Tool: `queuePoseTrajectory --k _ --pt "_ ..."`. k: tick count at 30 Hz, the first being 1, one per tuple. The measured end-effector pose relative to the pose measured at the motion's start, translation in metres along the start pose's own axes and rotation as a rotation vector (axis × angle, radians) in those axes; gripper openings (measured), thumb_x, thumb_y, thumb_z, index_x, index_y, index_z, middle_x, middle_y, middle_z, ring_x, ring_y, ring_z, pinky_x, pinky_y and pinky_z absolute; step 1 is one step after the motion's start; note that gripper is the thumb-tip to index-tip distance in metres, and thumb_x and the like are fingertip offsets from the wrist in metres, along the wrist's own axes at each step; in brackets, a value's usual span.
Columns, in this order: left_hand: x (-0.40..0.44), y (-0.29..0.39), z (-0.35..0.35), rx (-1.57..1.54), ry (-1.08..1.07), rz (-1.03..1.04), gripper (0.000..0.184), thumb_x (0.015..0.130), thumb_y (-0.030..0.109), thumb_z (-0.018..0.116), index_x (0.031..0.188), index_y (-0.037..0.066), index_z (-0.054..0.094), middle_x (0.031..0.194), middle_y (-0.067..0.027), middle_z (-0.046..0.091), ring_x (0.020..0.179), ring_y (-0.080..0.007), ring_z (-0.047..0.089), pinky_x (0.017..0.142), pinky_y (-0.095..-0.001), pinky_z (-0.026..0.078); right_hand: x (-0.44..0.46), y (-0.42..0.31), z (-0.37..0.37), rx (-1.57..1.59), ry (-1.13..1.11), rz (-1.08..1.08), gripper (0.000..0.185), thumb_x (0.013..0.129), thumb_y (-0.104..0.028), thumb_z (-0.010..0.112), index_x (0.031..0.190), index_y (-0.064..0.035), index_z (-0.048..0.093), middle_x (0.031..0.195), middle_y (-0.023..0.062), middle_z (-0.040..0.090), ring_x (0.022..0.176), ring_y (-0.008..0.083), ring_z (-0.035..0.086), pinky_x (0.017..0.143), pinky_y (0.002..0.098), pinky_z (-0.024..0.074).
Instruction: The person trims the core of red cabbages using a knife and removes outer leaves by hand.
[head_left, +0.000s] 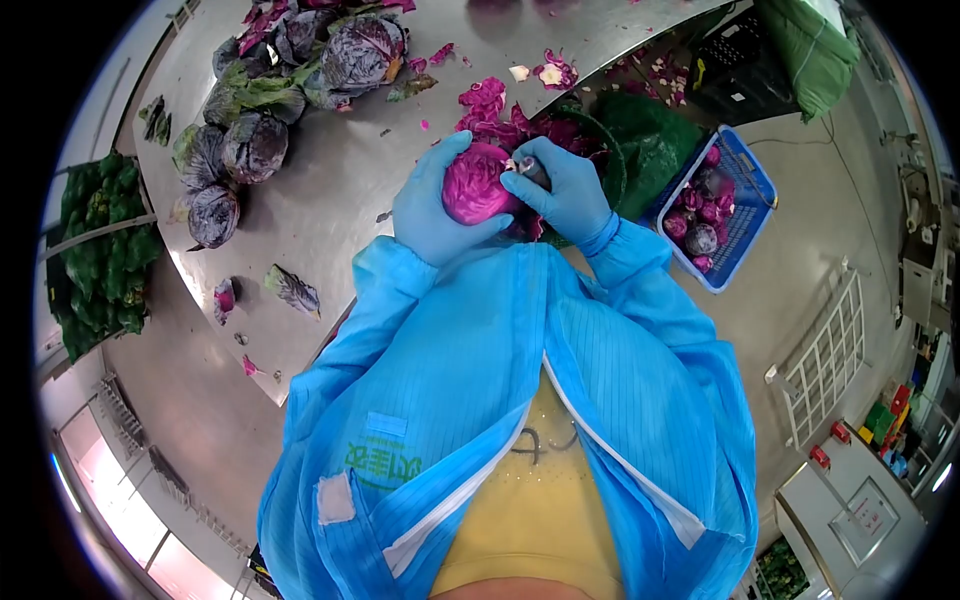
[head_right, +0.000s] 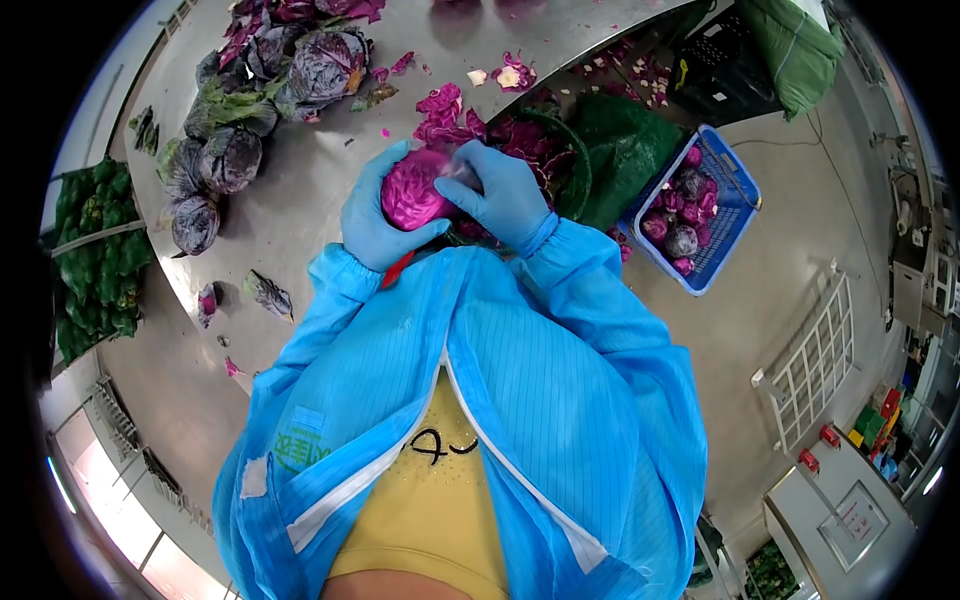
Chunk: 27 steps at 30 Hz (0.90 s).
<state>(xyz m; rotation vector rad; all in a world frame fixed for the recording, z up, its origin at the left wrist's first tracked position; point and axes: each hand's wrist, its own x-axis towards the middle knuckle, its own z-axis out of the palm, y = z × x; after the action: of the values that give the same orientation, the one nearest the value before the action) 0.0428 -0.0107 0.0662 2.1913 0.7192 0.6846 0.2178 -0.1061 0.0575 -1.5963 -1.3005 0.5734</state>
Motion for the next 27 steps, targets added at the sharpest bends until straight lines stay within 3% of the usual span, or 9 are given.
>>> queuePoseTrajectory --k 7,10,12,15,18,20,22,23,27 --pt "-0.004 0.004 0.005 0.088 0.013 -0.022 0.086 0.052 0.034 0.086 0.127 0.009 0.051 0.125 -0.0155 0.055 0.115 -0.032 0.054 0.097 -0.0394 0.045 -0.007 0.006 0.017 -0.213 0.09 -0.123 0.016 0.081 -0.019 0.068 0.088 -0.0077 0.059 0.074 0.0096 0.063 0.063 0.0237 0.064 0.055 0.0312 0.0498" --pt "-0.007 0.0 0.009 0.165 0.056 0.015 0.086 0.054 0.032 0.086 0.128 0.008 0.049 0.124 -0.0158 0.055 0.115 -0.0315 0.055 0.098 -0.0393 0.045 -0.005 0.02 0.025 -0.171 0.227 -0.051 0.012 0.081 -0.017 0.065 0.085 -0.0069 0.059 0.072 0.0088 0.063 0.06 0.0229 0.064 0.055 0.0324 0.0498" --pt "-0.01 -0.004 0.008 -0.105 0.081 -0.042 0.088 0.057 0.027 0.088 0.13 0.002 0.046 0.124 -0.0149 0.054 0.112 -0.0275 0.056 0.096 -0.0386 0.046 0.003 0.05 0.017 -0.148 0.532 0.193 0.014 0.083 -0.018 0.063 0.082 -0.0052 0.059 0.07 0.0081 0.063 0.058 0.0215 0.063 0.055 0.0337 0.0491" --pt "-0.008 -0.002 0.004 -0.089 0.114 -0.023 0.087 0.059 0.025 0.088 0.13 0.001 0.045 0.124 -0.0144 0.053 0.112 -0.0259 0.055 0.097 -0.0376 0.044 -0.001 0.072 0.0 0.13 0.468 0.48 0.022 0.083 -0.024 0.066 0.084 -0.0035 0.059 0.072 0.0105 0.064 0.057 0.0171 0.062 0.056 0.0317 0.0489" --pt "-0.006 -0.006 0.006 -0.057 0.164 0.007 0.087 0.058 0.024 0.088 0.13 0.002 0.046 0.125 -0.0142 0.052 0.113 -0.0252 0.054 0.098 -0.0367 0.044 -0.006 0.026 0.006 0.445 0.336 0.464 0.032 0.081 -0.031 0.071 0.088 -0.003 0.058 0.074 0.0089 0.064 0.059 0.0121 0.059 0.057 0.0299 0.0483" --pt "-0.008 -0.003 0.005 -0.034 0.128 -0.006 0.087 0.057 0.023 0.089 0.13 0.002 0.046 0.125 -0.0147 0.052 0.113 -0.0259 0.054 0.098 -0.0369 0.044 -0.008 0.014 0.013 0.296 0.222 0.203 0.046 0.075 -0.041 0.076 0.092 -0.0037 0.056 0.073 0.0077 0.062 0.063 0.0123 0.058 0.06 0.0288 0.0485" --pt "-0.007 0.003 0.004 -0.012 0.123 0.015 0.087 0.056 0.023 0.089 0.13 0.003 0.047 0.125 -0.015 0.052 0.113 -0.0269 0.054 0.098 -0.0375 0.044 -0.002 -0.011 0.0 -0.006 -0.02 0.237 0.049 0.073 -0.046 0.075 0.093 -0.005 0.056 0.072 0.0106 0.063 0.063 0.0169 0.061 0.06 0.0302 0.0491" --pt "-0.006 0.004 0.003 0.009 0.124 0.04 0.087 0.055 0.023 0.089 0.129 0.003 0.047 0.125 -0.0153 0.052 0.112 -0.0278 0.055 0.098 -0.038 0.045 -0.001 -0.011 0.0 -0.029 -0.024 0.163 0.043 0.077 -0.044 0.072 0.092 -0.0066 0.057 0.073 0.0119 0.065 0.063 0.0232 0.064 0.059 0.0336 0.0498" --pt "-0.004 0.004 0.0 0.112 0.089 0.172 0.087 0.053 0.023 0.089 0.127 0.003 0.048 0.122 -0.0162 0.055 0.112 -0.0307 0.057 0.097 -0.0393 0.045 -0.004 -0.009 0.001 -0.156 -0.088 0.022 0.027 0.082 -0.033 0.064 0.091 -0.0081 0.059 0.073 0.009 0.066 0.066 0.0274 0.066 0.059 0.0375 0.0508"
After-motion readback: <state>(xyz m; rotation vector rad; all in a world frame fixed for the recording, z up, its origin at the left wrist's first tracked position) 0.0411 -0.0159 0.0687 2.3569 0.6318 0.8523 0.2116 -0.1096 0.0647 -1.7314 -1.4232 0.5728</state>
